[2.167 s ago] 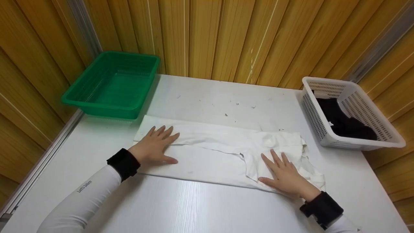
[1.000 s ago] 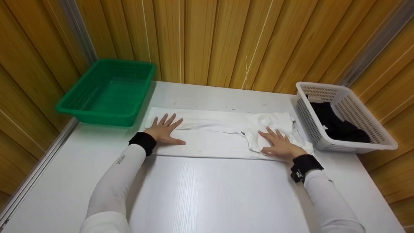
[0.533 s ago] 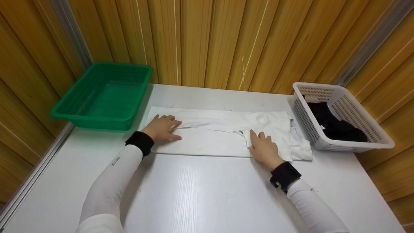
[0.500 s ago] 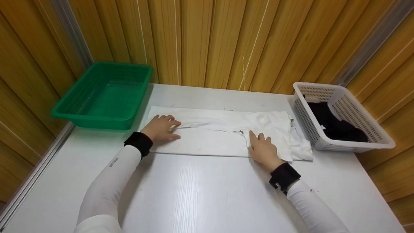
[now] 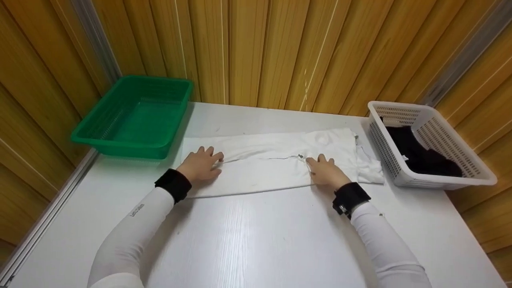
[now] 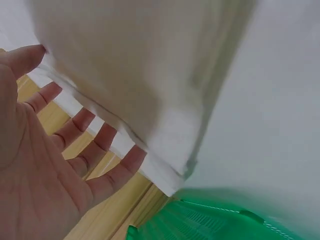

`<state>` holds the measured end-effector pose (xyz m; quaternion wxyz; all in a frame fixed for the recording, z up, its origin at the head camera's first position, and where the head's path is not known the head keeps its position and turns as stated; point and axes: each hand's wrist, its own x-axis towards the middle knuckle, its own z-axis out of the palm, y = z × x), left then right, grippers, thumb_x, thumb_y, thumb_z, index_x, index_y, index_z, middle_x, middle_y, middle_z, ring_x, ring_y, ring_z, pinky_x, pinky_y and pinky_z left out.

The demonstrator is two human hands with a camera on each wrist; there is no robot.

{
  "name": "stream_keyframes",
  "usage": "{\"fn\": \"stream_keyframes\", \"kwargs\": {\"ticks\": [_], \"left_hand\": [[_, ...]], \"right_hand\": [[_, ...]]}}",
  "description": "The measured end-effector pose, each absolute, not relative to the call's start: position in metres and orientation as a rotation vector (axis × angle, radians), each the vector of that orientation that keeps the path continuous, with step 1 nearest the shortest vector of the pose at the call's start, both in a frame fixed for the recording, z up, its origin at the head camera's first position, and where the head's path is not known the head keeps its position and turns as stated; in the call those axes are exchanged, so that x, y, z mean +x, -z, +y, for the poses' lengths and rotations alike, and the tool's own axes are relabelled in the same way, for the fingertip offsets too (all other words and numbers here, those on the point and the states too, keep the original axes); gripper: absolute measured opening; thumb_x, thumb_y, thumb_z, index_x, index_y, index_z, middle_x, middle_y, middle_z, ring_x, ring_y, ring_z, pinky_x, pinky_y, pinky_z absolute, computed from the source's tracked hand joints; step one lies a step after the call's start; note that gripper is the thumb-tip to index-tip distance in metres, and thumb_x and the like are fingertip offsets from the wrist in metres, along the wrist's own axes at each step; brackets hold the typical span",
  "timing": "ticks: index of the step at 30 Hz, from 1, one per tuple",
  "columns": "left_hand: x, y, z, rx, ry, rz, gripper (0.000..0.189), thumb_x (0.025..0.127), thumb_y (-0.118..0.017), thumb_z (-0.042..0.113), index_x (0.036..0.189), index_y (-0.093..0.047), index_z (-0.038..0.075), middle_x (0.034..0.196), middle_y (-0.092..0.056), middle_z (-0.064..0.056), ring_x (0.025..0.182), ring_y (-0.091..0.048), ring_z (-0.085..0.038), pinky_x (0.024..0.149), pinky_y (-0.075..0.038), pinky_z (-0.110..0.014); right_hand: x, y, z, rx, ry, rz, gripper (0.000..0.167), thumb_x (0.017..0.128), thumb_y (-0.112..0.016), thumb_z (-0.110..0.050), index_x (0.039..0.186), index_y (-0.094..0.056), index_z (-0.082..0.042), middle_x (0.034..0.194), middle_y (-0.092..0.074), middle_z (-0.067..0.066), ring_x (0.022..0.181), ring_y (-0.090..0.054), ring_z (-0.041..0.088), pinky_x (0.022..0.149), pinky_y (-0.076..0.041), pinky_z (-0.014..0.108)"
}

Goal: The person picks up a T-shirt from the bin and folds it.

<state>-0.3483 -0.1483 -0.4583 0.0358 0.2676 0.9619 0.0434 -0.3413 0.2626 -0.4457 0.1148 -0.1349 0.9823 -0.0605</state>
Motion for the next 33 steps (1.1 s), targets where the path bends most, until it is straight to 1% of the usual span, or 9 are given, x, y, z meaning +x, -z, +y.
{"fn": "stream_keyframes", "kwargs": {"ticks": [4, 8, 12, 16, 19, 22, 26, 30, 33], "left_hand": [[-0.339, 0.452, -0.142, 0.816, -0.150, 2.859, 0.047, 0.098, -0.062, 0.036, 0.139, -0.051, 0.014, 0.127, -0.054, -0.020, 0.109, -0.054, -0.039, 0.081, -0.057, -0.055], [-0.335, 0.452, -0.136, 0.870, -0.228, 2.743, 0.059, 0.096, -0.066, 0.040, 0.149, -0.050, 0.017, 0.140, -0.052, -0.018, 0.122, -0.053, -0.036, 0.098, -0.053, -0.054], [-0.336, 0.458, -0.139, 0.885, -0.282, 2.678, 0.071, 0.097, -0.065, 0.051, 0.158, -0.040, 0.024, 0.164, -0.036, -0.016, 0.150, -0.035, -0.039, 0.124, -0.027, -0.062], [-0.335, 0.459, -0.146, 0.777, -0.331, 2.630, 0.080, 0.096, -0.061, 0.060, 0.163, -0.028, 0.033, 0.175, -0.011, -0.011, 0.162, -0.007, -0.041, 0.127, -0.005, -0.070], [-0.327, 0.454, -0.140, 0.744, -0.309, 2.623, 0.083, 0.093, -0.061, 0.066, 0.162, -0.028, 0.034, 0.175, -0.011, -0.012, 0.161, -0.009, -0.044, 0.125, -0.012, -0.071], [-0.312, 0.444, -0.125, 0.777, -0.217, 2.632, 0.081, 0.091, -0.060, 0.069, 0.160, -0.035, 0.034, 0.169, -0.026, -0.018, 0.153, -0.026, -0.048, 0.120, -0.032, -0.066], [-0.293, 0.432, -0.102, 0.905, -0.086, 2.635, 0.071, 0.091, -0.063, 0.066, 0.152, -0.049, 0.034, 0.148, -0.048, -0.014, 0.128, -0.048, -0.034, 0.104, -0.048, -0.050], [-0.303, 0.440, -0.095, 1.129, -0.011, 2.643, 0.076, 0.087, -0.070, 0.065, 0.154, -0.047, 0.036, 0.157, -0.045, -0.009, 0.142, -0.044, -0.031, 0.120, -0.036, -0.051], [-0.320, 0.453, -0.098, 1.223, -0.014, 2.618, 0.091, 0.084, -0.069, 0.071, 0.160, -0.032, 0.039, 0.173, -0.022, -0.006, 0.161, -0.019, -0.032, 0.132, -0.014, -0.053]], "right_hand": [[-0.369, 0.450, 0.276, -0.472, 0.216, 2.902, 0.055, 0.101, -0.048, -0.006, 0.154, -0.038, 0.000, 0.139, -0.042, 0.041, 0.117, -0.046, 0.063, 0.102, -0.045, 0.070], [-0.385, 0.456, 0.284, -0.387, 0.165, 2.915, 0.056, 0.105, -0.039, -0.005, 0.160, -0.030, -0.004, 0.159, -0.031, 0.038, 0.141, -0.031, 0.067, 0.116, -0.030, 0.074], [-0.388, 0.454, 0.268, -0.227, 0.112, 2.951, 0.055, 0.107, -0.036, -0.016, 0.160, -0.030, -0.008, 0.160, -0.034, 0.033, 0.144, -0.032, 0.061, 0.115, -0.031, 0.075], [-0.386, 0.454, 0.237, -0.184, 0.227, 2.904, 0.067, 0.108, -0.035, -0.045, 0.164, -0.021, -0.013, 0.163, -0.024, 0.036, 0.146, -0.025, 0.065, 0.114, -0.029, 0.076], [-0.387, 0.457, 0.221, -0.197, 0.258, 2.862, 0.081, 0.103, -0.036, -0.064, 0.166, -0.015, -0.017, 0.166, -0.010, 0.039, 0.146, -0.014, 0.072, 0.116, -0.023, 0.079], [-0.392, 0.463, 0.215, -0.282, 0.254, 2.876, 0.084, 0.101, -0.038, -0.069, 0.166, -0.018, -0.018, 0.168, -0.005, 0.035, 0.146, -0.010, 0.073, 0.117, -0.017, 0.080], [-0.403, 0.469, 0.215, -0.425, 0.212, 2.895, 0.080, 0.102, -0.040, -0.067, 0.165, -0.022, -0.021, 0.172, -0.010, 0.025, 0.149, -0.010, 0.068, 0.120, -0.012, 0.079], [-0.402, 0.463, 0.200, -0.364, 0.086, 2.952, 0.077, 0.102, -0.043, -0.063, 0.164, -0.025, -0.021, 0.171, -0.020, 0.021, 0.151, -0.022, 0.060, 0.119, -0.022, 0.076], [-0.397, 0.458, 0.182, -0.287, 0.150, 2.917, 0.078, 0.102, -0.044, -0.061, 0.165, -0.022, -0.021, 0.171, -0.017, 0.025, 0.151, -0.021, 0.061, 0.116, -0.026, 0.077]]}}
